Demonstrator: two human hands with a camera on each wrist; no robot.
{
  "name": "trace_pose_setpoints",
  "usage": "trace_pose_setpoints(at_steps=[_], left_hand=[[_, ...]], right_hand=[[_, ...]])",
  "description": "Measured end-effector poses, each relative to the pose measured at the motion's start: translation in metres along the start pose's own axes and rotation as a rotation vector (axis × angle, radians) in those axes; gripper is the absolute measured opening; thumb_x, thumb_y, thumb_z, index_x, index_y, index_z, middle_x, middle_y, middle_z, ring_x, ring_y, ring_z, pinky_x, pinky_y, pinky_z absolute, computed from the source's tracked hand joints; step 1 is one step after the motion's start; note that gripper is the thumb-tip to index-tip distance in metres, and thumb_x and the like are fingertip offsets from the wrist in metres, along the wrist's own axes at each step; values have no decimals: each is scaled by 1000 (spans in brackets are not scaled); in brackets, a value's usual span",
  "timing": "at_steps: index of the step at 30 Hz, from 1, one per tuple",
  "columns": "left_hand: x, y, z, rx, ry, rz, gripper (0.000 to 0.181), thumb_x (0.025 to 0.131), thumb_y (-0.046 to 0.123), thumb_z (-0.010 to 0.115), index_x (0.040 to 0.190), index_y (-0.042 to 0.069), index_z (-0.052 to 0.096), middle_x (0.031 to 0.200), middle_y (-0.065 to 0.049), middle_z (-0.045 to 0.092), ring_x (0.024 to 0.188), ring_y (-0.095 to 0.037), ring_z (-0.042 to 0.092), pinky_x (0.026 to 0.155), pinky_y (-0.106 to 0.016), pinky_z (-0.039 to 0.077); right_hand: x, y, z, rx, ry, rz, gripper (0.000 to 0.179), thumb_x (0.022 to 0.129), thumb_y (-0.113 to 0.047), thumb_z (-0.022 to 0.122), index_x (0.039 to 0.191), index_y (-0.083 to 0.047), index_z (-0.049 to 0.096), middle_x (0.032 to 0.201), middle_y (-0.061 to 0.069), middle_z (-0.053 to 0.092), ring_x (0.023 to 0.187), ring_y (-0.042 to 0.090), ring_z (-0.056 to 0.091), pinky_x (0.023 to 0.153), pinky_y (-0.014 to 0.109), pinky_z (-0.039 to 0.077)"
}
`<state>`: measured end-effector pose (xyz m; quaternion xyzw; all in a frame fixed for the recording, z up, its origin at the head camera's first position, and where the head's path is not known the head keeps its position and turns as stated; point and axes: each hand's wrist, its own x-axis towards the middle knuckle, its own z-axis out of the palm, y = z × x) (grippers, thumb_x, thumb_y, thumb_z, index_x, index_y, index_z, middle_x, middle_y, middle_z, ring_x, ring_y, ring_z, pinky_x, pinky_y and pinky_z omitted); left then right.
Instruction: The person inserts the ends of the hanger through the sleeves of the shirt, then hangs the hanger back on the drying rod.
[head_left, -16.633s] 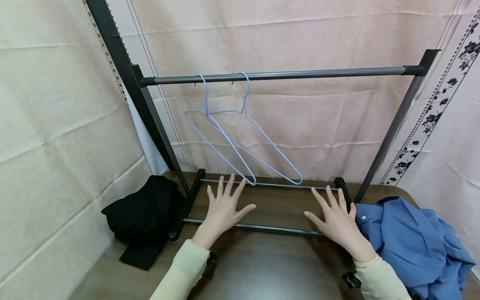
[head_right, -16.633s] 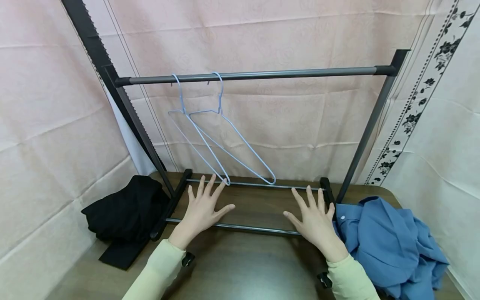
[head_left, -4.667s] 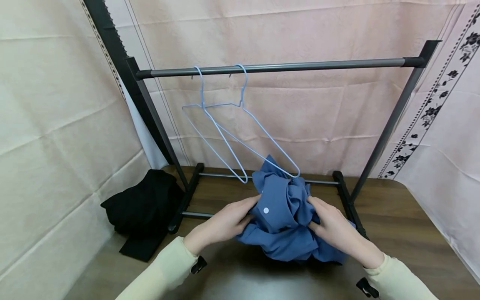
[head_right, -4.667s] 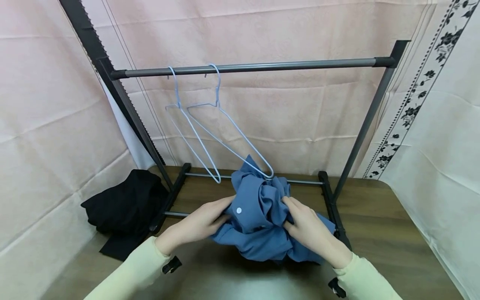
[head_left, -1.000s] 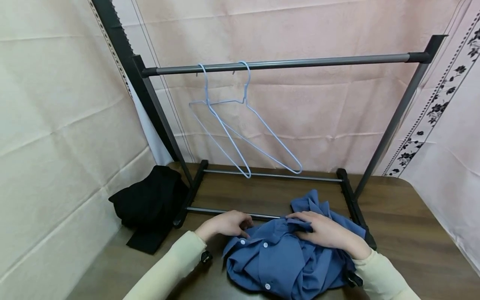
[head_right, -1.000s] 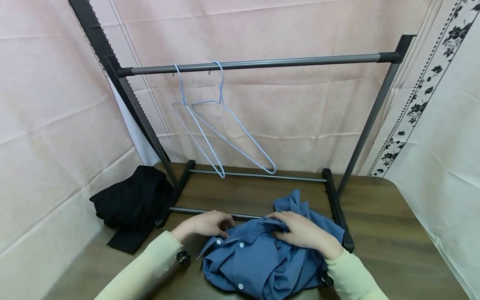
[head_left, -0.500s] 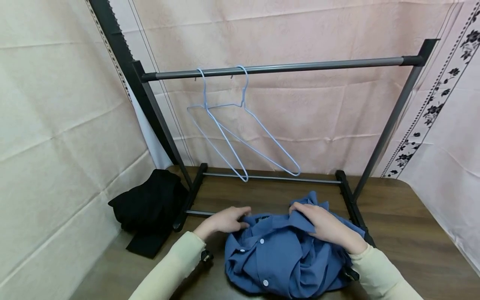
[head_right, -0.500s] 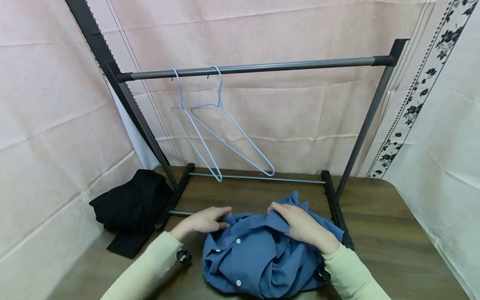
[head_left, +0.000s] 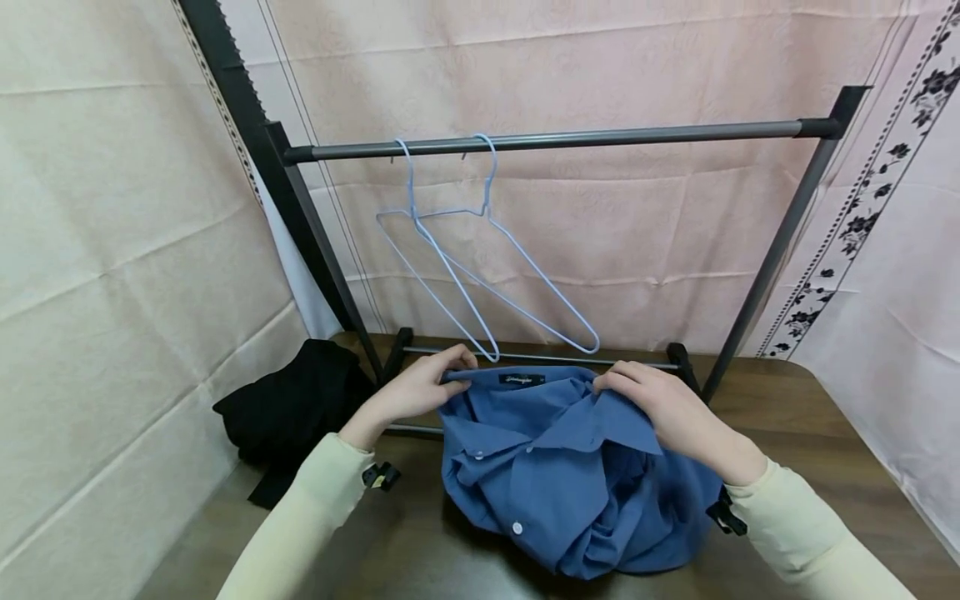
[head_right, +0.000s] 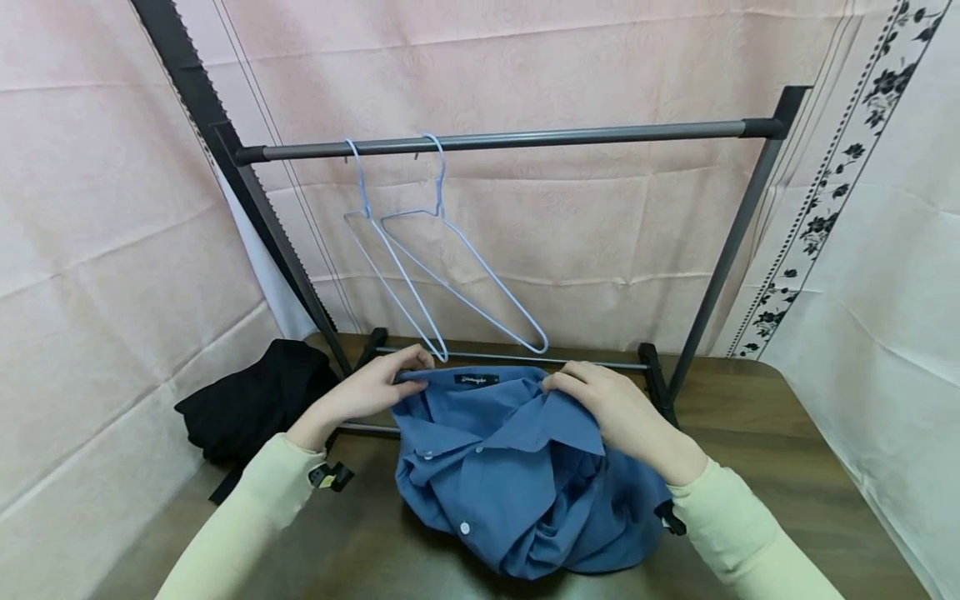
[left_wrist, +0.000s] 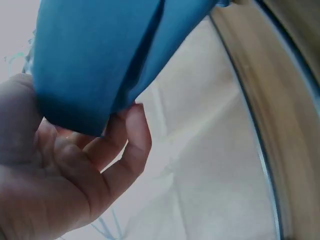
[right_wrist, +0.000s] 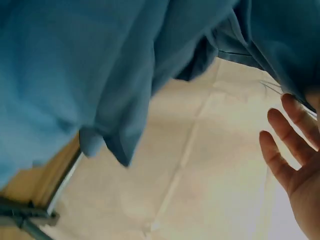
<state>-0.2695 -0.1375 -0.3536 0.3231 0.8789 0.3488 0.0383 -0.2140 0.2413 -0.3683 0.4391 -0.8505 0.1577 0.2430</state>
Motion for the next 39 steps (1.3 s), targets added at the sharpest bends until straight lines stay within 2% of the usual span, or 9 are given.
trace_pose_setpoints(at_steps=[3,6,9,12,17,24,30,34,39], left_hand=[[-5,8,-6,22,81,2,18,101,12,61,119,15,64,119,-4,68,99,-21,65,77,-38,52],[-8,12,-7,55,176,5,15,99,12,65,114,13,68,106,-1,72,82,-15,64,68,-35,51],[-10,15,-1,88,247,-17,11,97,15,68,108,14,71,97,1,72,79,-10,65,66,-32,52],[-14,15,7,104,278,-45,8,96,17,71,103,15,73,94,2,73,77,-9,65,66,-31,53],[-19,14,22,102,263,-61,6,95,17,71,101,14,73,90,3,72,73,-7,63,62,-28,52],[-24,14,37,116,243,-51,5,96,19,71,98,15,72,87,6,70,66,-6,58,59,-26,49],[-29,13,51,102,225,-41,8,97,19,70,98,12,70,89,6,71,64,-6,56,59,-25,48],[-31,14,61,88,200,-25,7,98,18,68,100,12,70,93,4,73,70,-8,60,65,-27,50],[-30,18,72,49,150,15,8,100,17,65,106,13,69,103,-2,75,95,-17,71,77,-33,54]], right_hand=[[-4,0,-8,-39,42,-16,23,106,-22,53,126,-15,63,118,1,61,101,21,62,81,46,53],[-8,0,-12,-80,82,-15,46,112,-37,26,125,-15,64,115,0,63,100,21,62,79,45,52],[-13,-1,-13,-104,95,-17,50,112,-37,22,124,-15,66,114,-1,63,99,20,63,79,43,53],[-19,-3,-8,-109,89,-23,49,112,-36,23,124,-15,66,113,-1,63,98,19,63,79,41,53],[-31,-8,2,-97,81,-36,48,112,-37,24,126,-14,65,112,-1,63,95,18,62,76,41,53],[-42,-14,17,-137,44,-87,50,113,-30,20,125,-14,66,107,-2,62,90,16,61,74,38,53],[-50,-19,29,-128,53,-100,46,113,-30,24,124,-16,66,103,-5,62,87,13,60,74,35,53],[-54,-23,36,-100,42,-87,48,113,-27,21,127,-16,65,104,-5,62,88,12,60,74,34,53],[-54,-30,44,-73,17,-71,51,112,-28,16,131,-14,61,109,-4,62,94,14,62,77,38,55]])
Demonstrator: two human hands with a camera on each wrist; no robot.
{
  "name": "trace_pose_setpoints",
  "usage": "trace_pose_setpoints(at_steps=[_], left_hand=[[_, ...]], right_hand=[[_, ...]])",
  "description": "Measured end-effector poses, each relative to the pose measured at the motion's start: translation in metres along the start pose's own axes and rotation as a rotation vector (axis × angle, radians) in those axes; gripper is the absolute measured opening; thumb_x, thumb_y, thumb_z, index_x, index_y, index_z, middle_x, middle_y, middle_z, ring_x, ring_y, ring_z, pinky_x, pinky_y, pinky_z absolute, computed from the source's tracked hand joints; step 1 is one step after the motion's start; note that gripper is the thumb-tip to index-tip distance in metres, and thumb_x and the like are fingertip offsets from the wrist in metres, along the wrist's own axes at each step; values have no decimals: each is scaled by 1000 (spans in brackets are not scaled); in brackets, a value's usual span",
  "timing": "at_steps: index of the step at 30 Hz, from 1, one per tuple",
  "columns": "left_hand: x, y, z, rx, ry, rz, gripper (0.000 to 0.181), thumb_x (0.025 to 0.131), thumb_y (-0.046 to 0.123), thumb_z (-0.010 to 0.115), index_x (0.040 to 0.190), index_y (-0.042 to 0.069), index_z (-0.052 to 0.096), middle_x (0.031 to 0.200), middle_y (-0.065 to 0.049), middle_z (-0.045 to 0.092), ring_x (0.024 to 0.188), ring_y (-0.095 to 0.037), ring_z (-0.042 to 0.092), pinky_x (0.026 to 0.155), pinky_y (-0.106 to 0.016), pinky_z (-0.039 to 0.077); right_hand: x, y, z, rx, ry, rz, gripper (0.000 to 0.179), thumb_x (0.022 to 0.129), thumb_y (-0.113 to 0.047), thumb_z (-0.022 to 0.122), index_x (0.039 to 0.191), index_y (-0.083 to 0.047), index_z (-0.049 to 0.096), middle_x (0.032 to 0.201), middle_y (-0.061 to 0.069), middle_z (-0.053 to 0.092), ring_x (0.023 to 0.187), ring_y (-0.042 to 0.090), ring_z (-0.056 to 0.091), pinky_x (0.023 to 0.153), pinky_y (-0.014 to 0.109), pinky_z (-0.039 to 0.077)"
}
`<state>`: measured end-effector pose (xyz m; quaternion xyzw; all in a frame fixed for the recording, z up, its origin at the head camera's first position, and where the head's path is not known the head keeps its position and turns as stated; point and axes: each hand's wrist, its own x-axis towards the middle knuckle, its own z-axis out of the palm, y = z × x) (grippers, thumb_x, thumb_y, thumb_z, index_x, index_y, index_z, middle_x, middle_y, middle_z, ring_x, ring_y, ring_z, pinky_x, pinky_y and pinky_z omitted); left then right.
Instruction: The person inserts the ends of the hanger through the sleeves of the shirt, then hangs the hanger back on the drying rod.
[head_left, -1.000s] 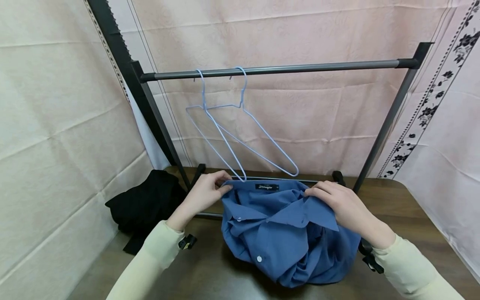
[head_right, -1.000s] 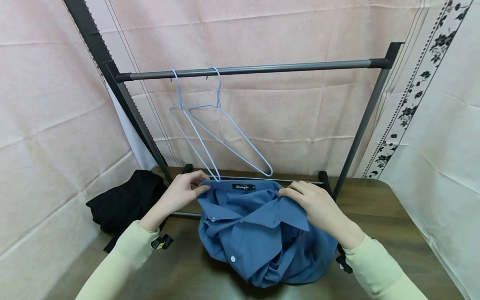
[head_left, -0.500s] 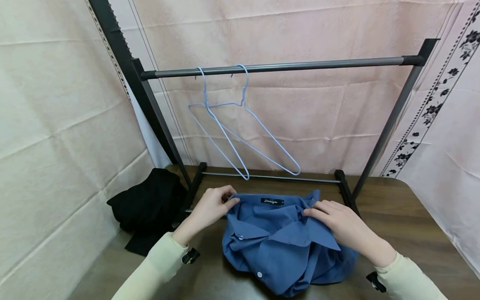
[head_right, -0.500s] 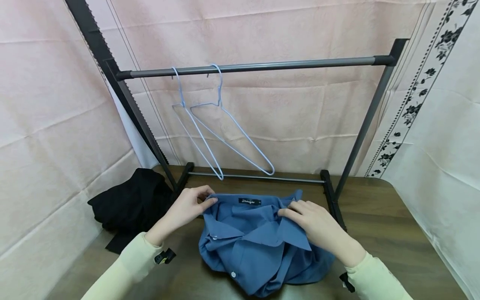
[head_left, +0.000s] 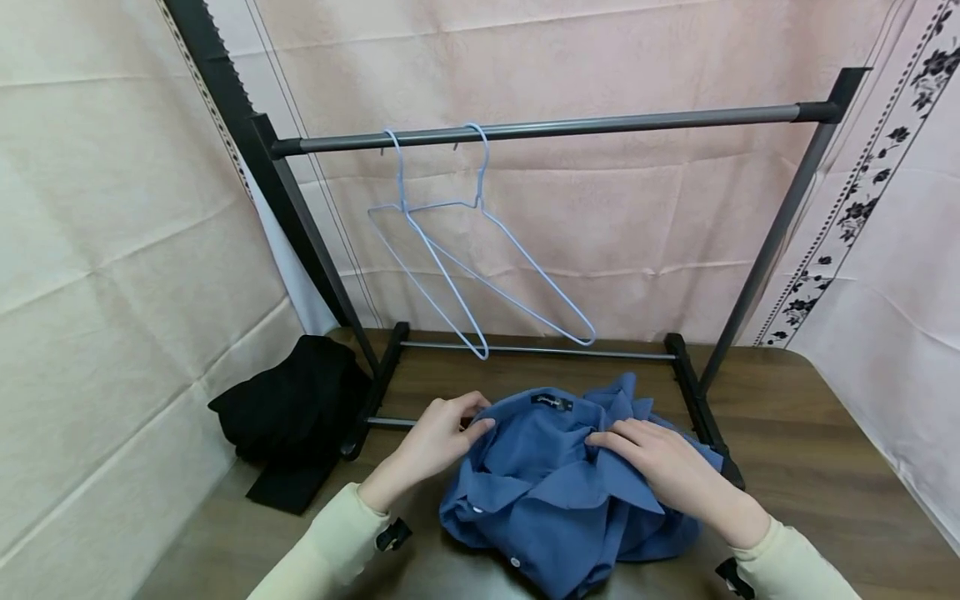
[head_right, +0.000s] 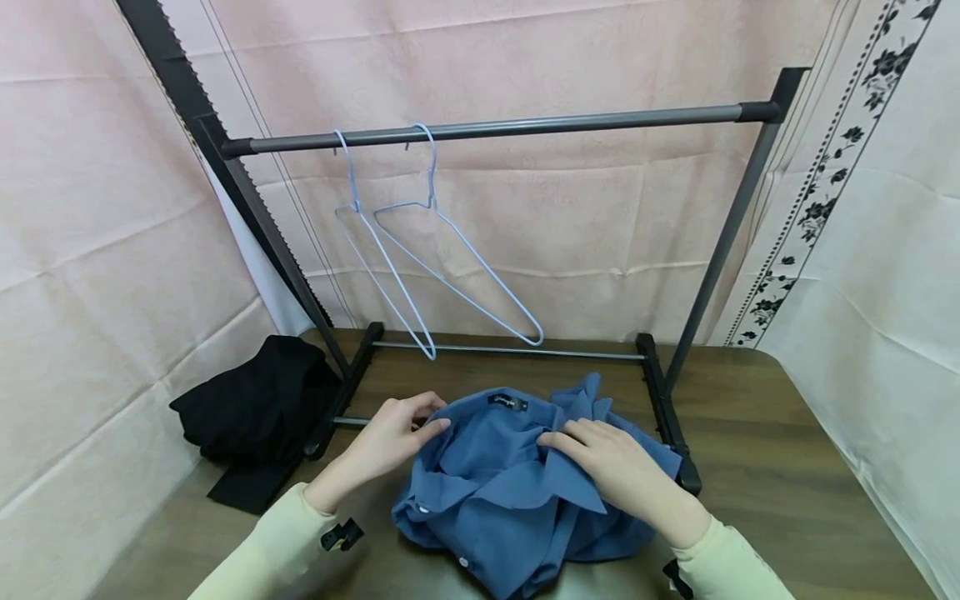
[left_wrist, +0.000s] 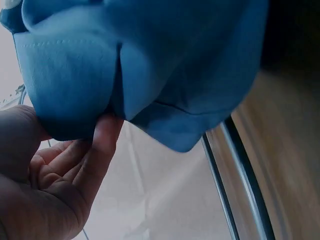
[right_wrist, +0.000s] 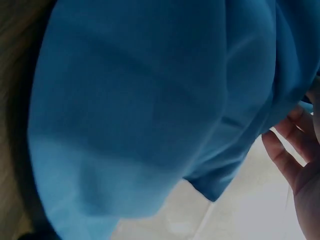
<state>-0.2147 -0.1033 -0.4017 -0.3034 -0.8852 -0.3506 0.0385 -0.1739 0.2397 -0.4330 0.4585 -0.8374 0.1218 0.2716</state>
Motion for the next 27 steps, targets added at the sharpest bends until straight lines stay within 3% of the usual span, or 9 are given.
trace_pose_setpoints(at_steps=[2,5,8,11,14,18,23,27], left_hand=[[0,2,3,-15,-16,18,10,101,17,65,108,12,69,103,-3,75,94,-17,71,76,-32,54],[1,6,8,-41,-46,40,10,102,19,64,109,13,68,84,2,72,67,-9,64,63,-25,48],[2,12,12,-69,-78,64,10,102,20,63,110,14,67,63,8,54,48,-5,44,53,-21,38],[3,16,15,-65,-82,97,11,103,22,61,110,14,65,60,10,43,47,-4,40,51,-21,35],[2,16,14,-40,-43,114,12,105,24,58,111,15,64,63,10,44,51,-4,44,52,-22,38],[1,9,6,7,57,85,15,107,23,53,118,16,61,70,9,49,58,-6,48,55,-25,42],[0,2,-13,26,173,49,15,107,18,53,120,17,60,78,7,54,64,-9,51,59,-28,44],[0,3,-30,28,212,81,15,107,16,53,120,14,60,85,4,59,66,-11,52,61,-30,46]], right_hand=[[3,-2,2,6,-10,8,51,112,-30,16,133,-15,60,112,-3,63,97,15,63,79,39,56],[7,-6,6,17,-25,20,51,112,-32,15,135,-15,59,114,-3,63,100,16,63,82,40,56],[11,-10,9,30,-32,20,51,111,-32,15,135,-16,58,114,-4,62,100,16,63,83,41,55],[14,-13,12,32,-36,12,50,111,-31,15,135,-16,57,112,-4,62,100,16,63,84,40,55],[15,-13,14,20,-26,11,50,112,-32,17,133,-17,59,111,-4,62,99,16,64,84,40,55],[14,-11,13,-8,13,34,49,112,-35,20,129,-16,62,109,-3,64,97,17,63,82,40,55],[14,-6,7,-26,42,40,48,112,-35,24,126,-16,65,107,-2,64,91,17,62,78,38,54],[18,0,-7,-72,58,23,51,113,-30,18,128,-21,66,105,2,63,86,18,59,72,37,51]])
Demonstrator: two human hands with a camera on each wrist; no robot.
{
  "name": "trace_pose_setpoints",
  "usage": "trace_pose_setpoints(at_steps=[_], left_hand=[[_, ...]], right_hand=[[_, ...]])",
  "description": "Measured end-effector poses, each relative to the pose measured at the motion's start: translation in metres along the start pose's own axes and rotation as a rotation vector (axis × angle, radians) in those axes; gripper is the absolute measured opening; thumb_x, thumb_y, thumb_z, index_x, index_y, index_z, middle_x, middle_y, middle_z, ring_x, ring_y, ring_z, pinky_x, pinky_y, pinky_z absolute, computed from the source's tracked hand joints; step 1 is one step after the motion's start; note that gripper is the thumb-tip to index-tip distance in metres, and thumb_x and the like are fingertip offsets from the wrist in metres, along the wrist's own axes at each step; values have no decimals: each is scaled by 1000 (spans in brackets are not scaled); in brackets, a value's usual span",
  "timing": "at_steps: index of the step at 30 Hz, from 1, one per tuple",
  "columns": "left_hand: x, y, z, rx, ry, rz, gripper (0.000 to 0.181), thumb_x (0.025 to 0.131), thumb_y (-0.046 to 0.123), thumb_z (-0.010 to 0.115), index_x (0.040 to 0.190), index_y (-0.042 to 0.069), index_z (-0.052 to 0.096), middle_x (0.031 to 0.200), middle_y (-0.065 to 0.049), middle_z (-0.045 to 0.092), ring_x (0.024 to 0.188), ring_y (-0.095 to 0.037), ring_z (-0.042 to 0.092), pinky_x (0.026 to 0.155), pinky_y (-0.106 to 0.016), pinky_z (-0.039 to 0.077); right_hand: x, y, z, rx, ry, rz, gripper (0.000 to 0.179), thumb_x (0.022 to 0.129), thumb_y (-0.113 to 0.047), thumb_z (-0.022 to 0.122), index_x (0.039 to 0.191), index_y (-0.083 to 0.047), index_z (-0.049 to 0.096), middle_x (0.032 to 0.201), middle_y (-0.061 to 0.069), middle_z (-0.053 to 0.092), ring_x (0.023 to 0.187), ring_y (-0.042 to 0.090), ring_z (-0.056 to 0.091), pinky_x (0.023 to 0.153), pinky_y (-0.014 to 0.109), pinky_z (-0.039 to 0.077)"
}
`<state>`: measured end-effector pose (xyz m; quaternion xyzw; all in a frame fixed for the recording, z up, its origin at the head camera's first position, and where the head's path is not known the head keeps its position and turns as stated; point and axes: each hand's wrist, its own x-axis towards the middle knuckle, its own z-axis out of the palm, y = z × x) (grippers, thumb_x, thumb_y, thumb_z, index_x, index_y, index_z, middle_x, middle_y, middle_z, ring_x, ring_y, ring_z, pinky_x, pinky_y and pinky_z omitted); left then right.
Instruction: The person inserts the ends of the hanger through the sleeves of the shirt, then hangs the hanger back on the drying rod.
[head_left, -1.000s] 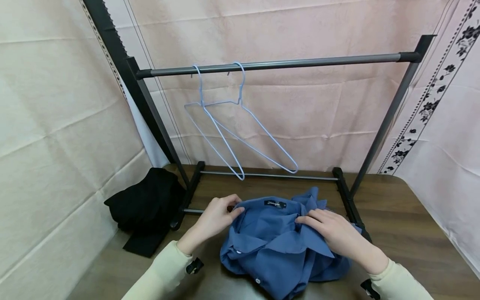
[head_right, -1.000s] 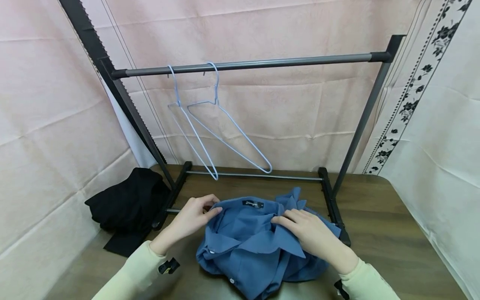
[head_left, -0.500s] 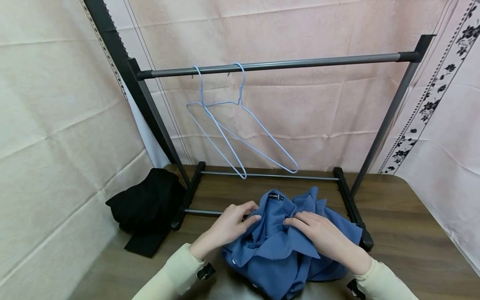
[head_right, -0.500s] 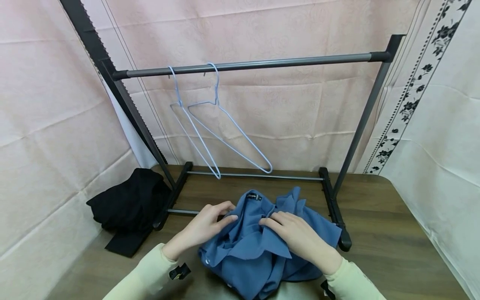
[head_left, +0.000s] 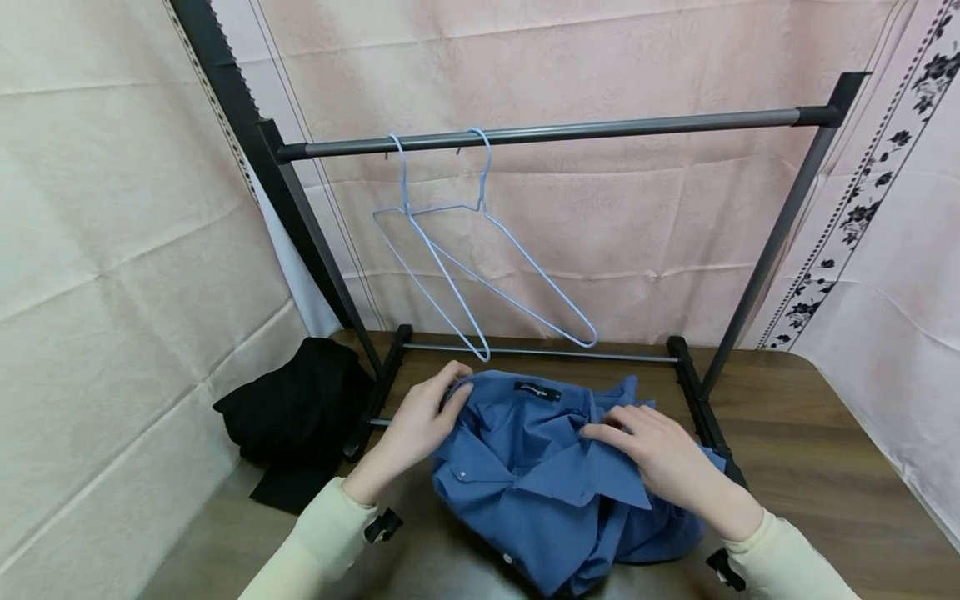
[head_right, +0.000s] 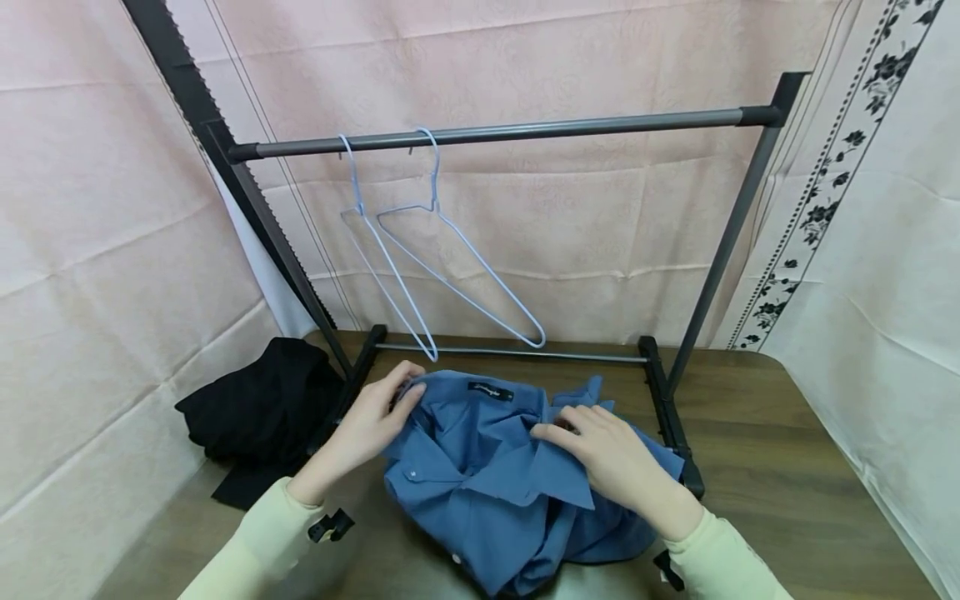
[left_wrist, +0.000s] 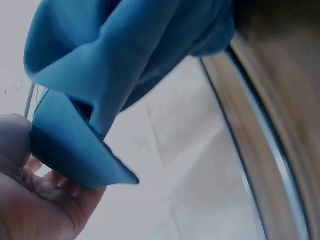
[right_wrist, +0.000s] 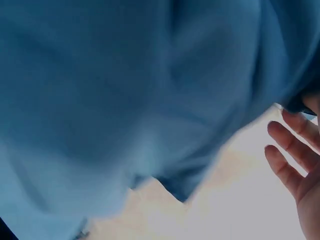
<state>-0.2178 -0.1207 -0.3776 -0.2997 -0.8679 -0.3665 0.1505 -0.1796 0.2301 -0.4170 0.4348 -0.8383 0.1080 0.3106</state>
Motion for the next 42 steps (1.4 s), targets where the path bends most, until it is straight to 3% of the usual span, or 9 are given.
trace_pose_setpoints(at_steps=[4,9,14,20,26,31,36,39,42], left_hand=[[6,2,-17,17,57,58,14,106,17,54,119,14,61,85,5,60,65,-10,50,60,-30,45],[17,8,-39,24,154,130,11,105,15,56,115,15,62,88,3,61,68,-12,50,63,-32,44],[33,17,-58,59,244,215,10,104,11,58,112,11,63,95,-3,64,70,-15,51,64,-33,43],[57,36,-86,108,327,322,11,103,11,58,112,6,64,103,-7,67,79,-17,58,71,-35,45],[75,54,-106,133,375,402,14,104,10,57,112,2,64,105,-12,68,83,-19,59,74,-36,46],[74,61,-102,135,368,407,13,104,11,58,111,3,64,100,-10,68,77,-17,57,69,-34,44],[63,61,-87,142,341,354,11,103,13,60,109,7,66,96,-6,68,72,-14,56,64,-32,45],[58,59,-77,142,331,312,10,102,13,61,108,8,66,95,-5,67,71,-14,56,63,-33,46],[54,59,-66,131,330,279,10,102,15,61,108,9,66,95,-5,67,73,-14,57,64,-33,47]], right_hand=[[10,8,-15,-53,60,-35,45,111,-13,25,127,-23,67,104,6,62,78,19,55,66,38,49],[25,17,-32,-75,135,-65,56,88,13,40,123,-19,70,103,10,64,79,25,58,68,42,50],[39,23,-45,-73,181,-68,52,88,11,37,118,-14,70,102,14,63,80,28,58,67,43,49],[58,25,-64,-75,235,-71,54,73,20,49,115,-8,69,101,16,62,79,31,58,66,44,48],[77,27,-84,-124,291,-106,33,90,3,40,108,-2,68,98,14,64,78,31,60,67,43,49],[75,24,-86,-93,257,-114,34,102,-13,38,111,-6,69,101,12,64,83,29,62,71,42,50],[63,23,-77,-22,121,-110,39,103,-17,35,122,-13,68,109,8,64,92,24,62,80,39,49],[55,19,-69,21,57,-64,39,99,-14,37,123,-18,68,111,3,64,94,19,61,80,38,48],[51,13,-60,50,76,15,32,99,-14,48,120,-21,71,111,0,64,89,14,61,72,36,50]])
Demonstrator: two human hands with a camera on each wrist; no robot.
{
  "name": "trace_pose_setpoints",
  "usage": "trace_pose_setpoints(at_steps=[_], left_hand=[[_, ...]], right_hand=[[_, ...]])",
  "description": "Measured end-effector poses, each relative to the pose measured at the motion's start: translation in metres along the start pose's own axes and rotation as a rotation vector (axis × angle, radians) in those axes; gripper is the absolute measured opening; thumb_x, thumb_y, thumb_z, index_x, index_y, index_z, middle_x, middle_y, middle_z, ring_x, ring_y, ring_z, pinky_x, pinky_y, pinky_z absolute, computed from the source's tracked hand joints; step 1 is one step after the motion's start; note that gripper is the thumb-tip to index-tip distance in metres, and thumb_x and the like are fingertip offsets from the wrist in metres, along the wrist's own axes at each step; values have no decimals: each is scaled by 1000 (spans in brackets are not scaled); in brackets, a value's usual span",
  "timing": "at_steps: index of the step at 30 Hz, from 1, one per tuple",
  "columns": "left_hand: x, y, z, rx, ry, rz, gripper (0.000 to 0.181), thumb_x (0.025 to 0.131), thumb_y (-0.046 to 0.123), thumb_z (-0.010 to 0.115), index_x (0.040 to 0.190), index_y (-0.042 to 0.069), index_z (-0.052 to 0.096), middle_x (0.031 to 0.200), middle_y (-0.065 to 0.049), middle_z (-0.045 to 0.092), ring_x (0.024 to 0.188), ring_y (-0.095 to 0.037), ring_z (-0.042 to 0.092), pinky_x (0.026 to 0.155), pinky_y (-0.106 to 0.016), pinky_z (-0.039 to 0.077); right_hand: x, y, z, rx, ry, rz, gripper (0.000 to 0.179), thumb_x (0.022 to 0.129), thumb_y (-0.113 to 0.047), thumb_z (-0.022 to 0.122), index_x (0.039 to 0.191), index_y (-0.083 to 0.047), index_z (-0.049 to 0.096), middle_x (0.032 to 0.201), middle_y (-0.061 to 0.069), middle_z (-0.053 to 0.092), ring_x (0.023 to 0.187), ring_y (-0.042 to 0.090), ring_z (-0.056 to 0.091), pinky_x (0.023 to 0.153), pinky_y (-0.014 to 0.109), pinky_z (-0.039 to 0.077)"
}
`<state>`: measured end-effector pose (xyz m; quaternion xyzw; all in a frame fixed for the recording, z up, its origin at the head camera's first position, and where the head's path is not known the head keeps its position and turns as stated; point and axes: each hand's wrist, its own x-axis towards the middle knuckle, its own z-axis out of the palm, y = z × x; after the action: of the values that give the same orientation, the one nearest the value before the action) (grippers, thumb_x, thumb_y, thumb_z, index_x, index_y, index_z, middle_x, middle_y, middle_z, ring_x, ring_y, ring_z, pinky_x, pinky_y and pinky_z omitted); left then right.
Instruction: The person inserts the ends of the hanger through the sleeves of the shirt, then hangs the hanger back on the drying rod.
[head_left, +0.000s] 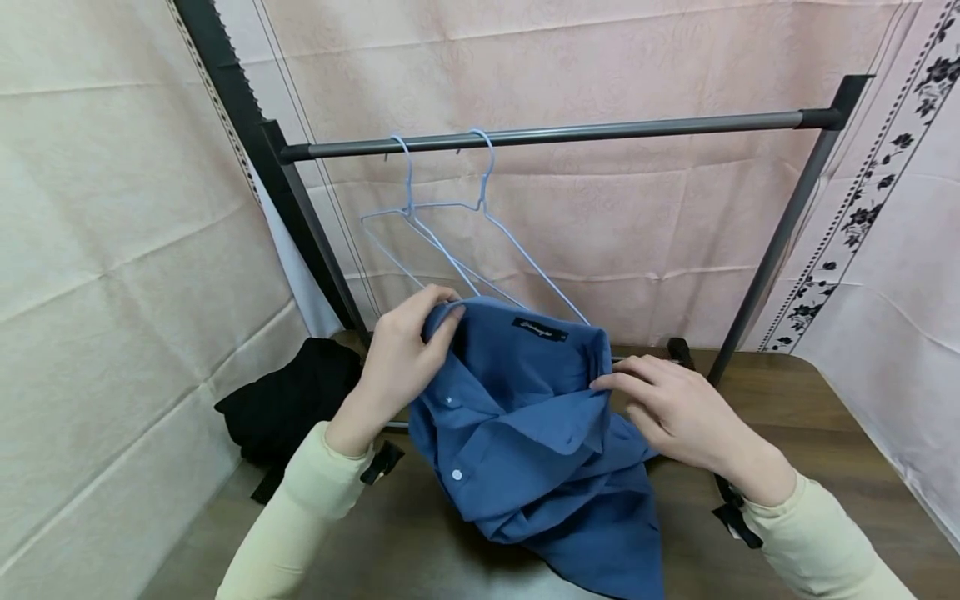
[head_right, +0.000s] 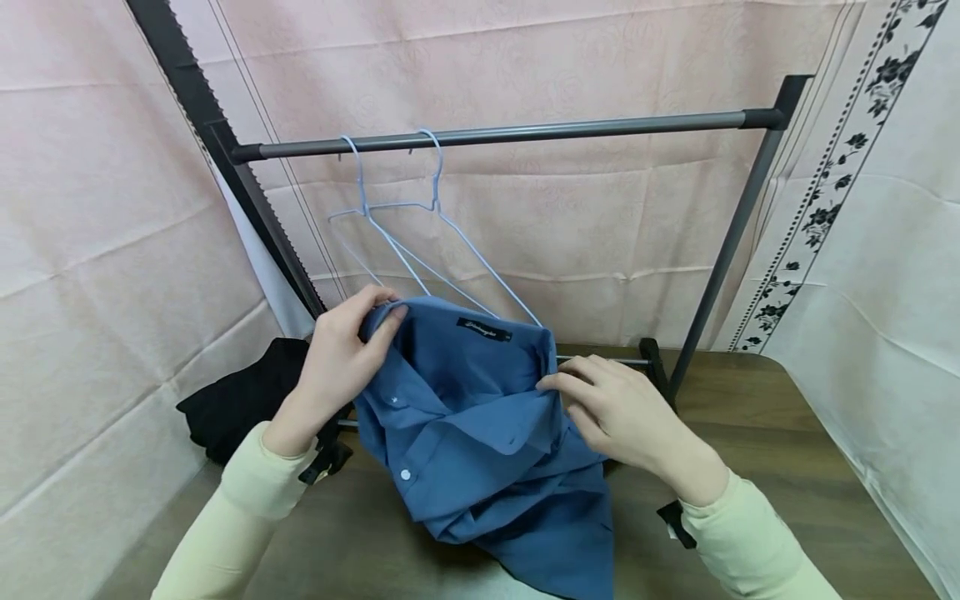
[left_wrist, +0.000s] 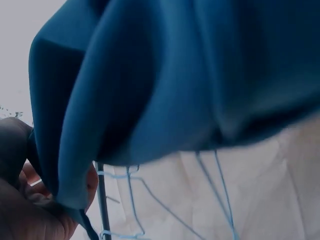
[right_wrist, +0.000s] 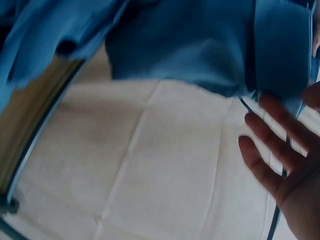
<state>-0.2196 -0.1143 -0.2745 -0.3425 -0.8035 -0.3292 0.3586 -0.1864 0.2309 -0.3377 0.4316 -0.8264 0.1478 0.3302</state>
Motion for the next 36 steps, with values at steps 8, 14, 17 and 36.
trace_pose_setpoints(at_steps=[8,14,17,36], left_hand=[[-16,13,20,-18,66,-1,10,102,12,61,109,6,66,101,-8,68,85,-18,65,73,-35,53],[-26,20,28,-51,91,35,12,99,8,65,110,4,66,104,-9,68,92,-21,67,80,-35,55],[-30,23,29,-63,76,47,12,98,8,66,110,5,66,104,-8,68,94,-19,68,81,-34,56],[-36,51,19,75,-354,-48,29,100,39,64,110,12,69,77,8,65,60,-1,55,54,-21,46]], right_hand=[[11,-20,24,35,289,206,48,100,-56,53,108,-11,67,110,9,58,68,11,57,55,23,46],[25,-27,30,50,341,316,60,90,-56,71,121,-6,61,110,9,60,78,17,59,61,29,48],[28,-25,31,56,328,294,37,85,-33,82,111,-9,70,101,3,67,84,18,63,65,33,50],[53,-21,23,8,350,339,10,87,-14,80,94,-9,75,87,5,74,72,19,70,62,39,54]])
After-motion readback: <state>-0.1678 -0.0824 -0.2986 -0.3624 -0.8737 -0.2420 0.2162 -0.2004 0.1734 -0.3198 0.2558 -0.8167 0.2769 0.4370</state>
